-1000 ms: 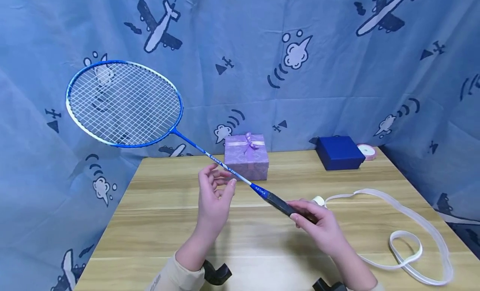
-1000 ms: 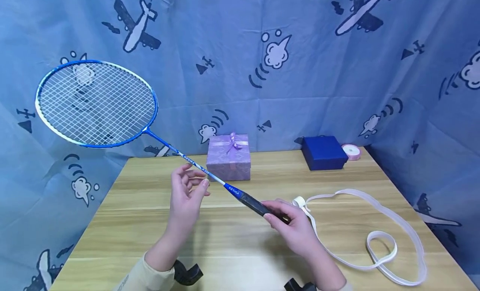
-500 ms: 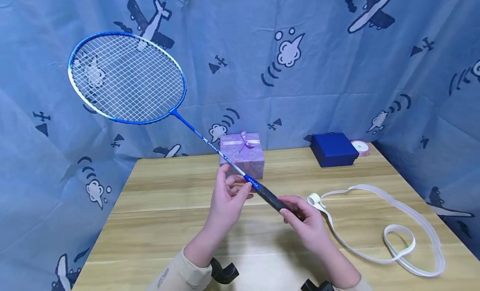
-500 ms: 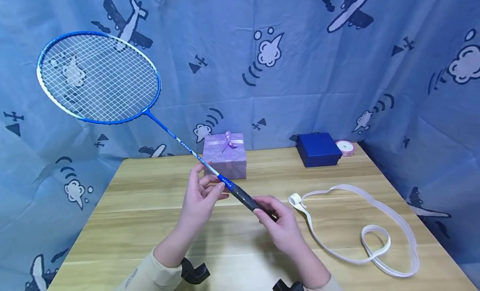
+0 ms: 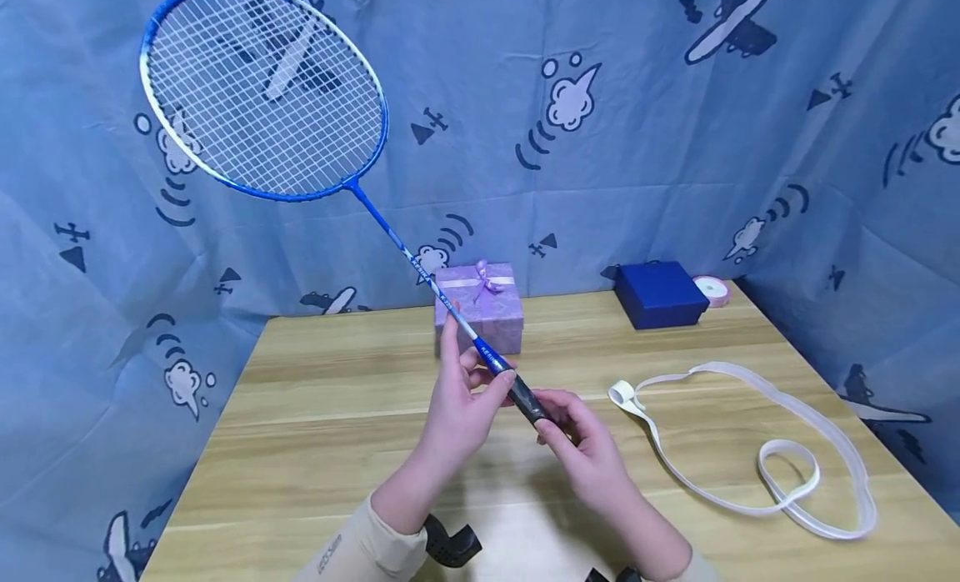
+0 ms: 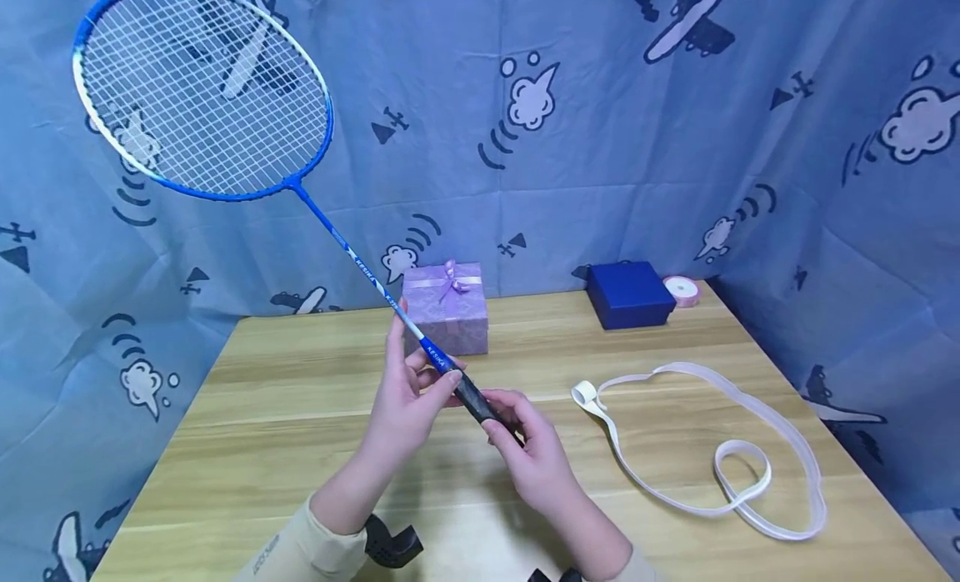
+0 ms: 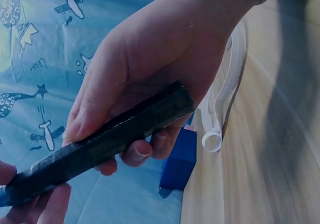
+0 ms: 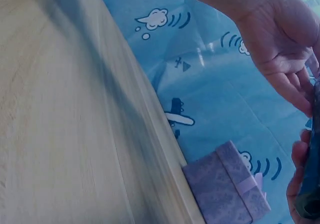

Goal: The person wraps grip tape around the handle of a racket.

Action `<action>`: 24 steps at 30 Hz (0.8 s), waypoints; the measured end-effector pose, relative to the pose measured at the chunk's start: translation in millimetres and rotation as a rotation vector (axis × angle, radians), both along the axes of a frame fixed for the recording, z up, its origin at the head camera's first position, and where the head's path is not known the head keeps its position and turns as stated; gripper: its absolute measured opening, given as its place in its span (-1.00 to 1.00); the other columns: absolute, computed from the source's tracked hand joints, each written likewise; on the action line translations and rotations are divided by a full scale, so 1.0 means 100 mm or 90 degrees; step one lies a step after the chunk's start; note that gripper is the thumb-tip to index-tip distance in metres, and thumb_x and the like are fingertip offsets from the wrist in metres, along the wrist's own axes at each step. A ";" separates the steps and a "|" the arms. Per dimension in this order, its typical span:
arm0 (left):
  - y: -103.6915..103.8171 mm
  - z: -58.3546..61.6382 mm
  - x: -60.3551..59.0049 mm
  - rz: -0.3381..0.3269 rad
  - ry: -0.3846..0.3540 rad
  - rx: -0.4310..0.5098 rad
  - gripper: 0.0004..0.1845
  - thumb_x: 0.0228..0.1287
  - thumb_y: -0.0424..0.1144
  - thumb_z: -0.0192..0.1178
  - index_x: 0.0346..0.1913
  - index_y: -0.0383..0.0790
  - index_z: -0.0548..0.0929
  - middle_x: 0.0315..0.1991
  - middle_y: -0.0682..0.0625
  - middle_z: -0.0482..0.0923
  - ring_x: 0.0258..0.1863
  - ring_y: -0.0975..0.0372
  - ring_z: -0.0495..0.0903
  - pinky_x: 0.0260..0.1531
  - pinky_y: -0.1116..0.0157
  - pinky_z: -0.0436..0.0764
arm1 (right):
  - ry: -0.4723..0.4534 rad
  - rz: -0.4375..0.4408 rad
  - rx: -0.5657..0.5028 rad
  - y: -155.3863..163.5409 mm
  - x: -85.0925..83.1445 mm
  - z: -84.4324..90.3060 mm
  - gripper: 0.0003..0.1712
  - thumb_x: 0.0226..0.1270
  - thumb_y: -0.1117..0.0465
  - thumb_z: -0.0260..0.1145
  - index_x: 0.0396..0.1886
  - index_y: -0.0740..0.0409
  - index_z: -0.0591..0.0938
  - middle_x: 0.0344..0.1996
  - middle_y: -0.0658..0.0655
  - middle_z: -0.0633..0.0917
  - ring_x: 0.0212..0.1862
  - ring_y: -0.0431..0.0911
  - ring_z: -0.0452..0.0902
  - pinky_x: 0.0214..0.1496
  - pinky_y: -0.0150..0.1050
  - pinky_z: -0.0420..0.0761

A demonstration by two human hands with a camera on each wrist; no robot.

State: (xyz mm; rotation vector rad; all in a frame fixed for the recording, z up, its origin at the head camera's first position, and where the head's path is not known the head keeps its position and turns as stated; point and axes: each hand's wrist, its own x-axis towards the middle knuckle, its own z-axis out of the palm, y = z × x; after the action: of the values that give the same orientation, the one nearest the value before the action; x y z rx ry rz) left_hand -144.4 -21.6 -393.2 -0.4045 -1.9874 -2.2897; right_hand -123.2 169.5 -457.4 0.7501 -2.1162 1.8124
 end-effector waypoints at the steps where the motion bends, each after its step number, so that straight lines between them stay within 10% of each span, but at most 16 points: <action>1: -0.01 0.01 0.00 -0.004 0.002 -0.006 0.10 0.39 -0.49 0.27 0.61 0.48 -0.15 0.07 -0.19 0.66 -0.10 0.00 0.75 -0.19 0.10 0.82 | -0.001 0.000 0.011 0.00 -0.01 0.00 -0.59 0.48 0.52 0.19 0.26 0.27 0.56 -0.05 0.25 0.73 -0.19 -0.22 0.65 -0.19 -0.33 0.73; 7: -0.09 0.07 0.01 -0.014 0.014 -0.033 0.03 0.42 -0.49 0.23 0.60 0.49 -0.05 0.02 -0.21 0.68 -0.12 0.02 0.74 -0.19 0.14 0.82 | -0.035 0.001 0.097 0.11 -0.13 0.04 -0.70 0.56 0.42 0.15 0.18 0.25 0.62 -0.17 0.19 0.74 -0.18 -0.24 0.66 -0.15 -0.30 0.72; 16: -0.15 0.14 -0.01 -0.037 0.016 -0.051 0.05 0.40 -0.51 0.22 0.59 0.55 -0.04 0.03 -0.29 0.67 -0.13 0.04 0.74 -0.22 0.11 0.82 | -0.026 -0.253 0.391 0.77 -0.54 -0.01 -0.79 0.45 0.29 0.32 0.00 0.23 0.72 -0.36 0.05 0.69 -0.36 -0.18 0.52 -0.31 -0.30 0.57; 24: -0.19 0.14 0.01 -0.033 0.046 -0.098 0.05 0.37 -0.47 0.26 0.61 0.50 -0.03 -0.07 -0.04 0.75 -0.20 0.12 0.71 -0.39 0.30 0.75 | -0.080 -0.319 0.573 1.22 -0.78 -0.15 -0.54 0.33 0.10 0.40 0.05 0.37 0.65 -0.22 0.31 0.64 -0.21 0.15 0.58 -0.19 0.09 0.60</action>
State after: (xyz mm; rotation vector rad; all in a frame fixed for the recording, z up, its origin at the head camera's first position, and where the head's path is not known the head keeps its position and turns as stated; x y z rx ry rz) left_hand -143.1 -40.4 -379.2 -0.5479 -2.1488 -2.1244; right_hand -201.2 292.0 -471.9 0.1992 -2.8546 0.6286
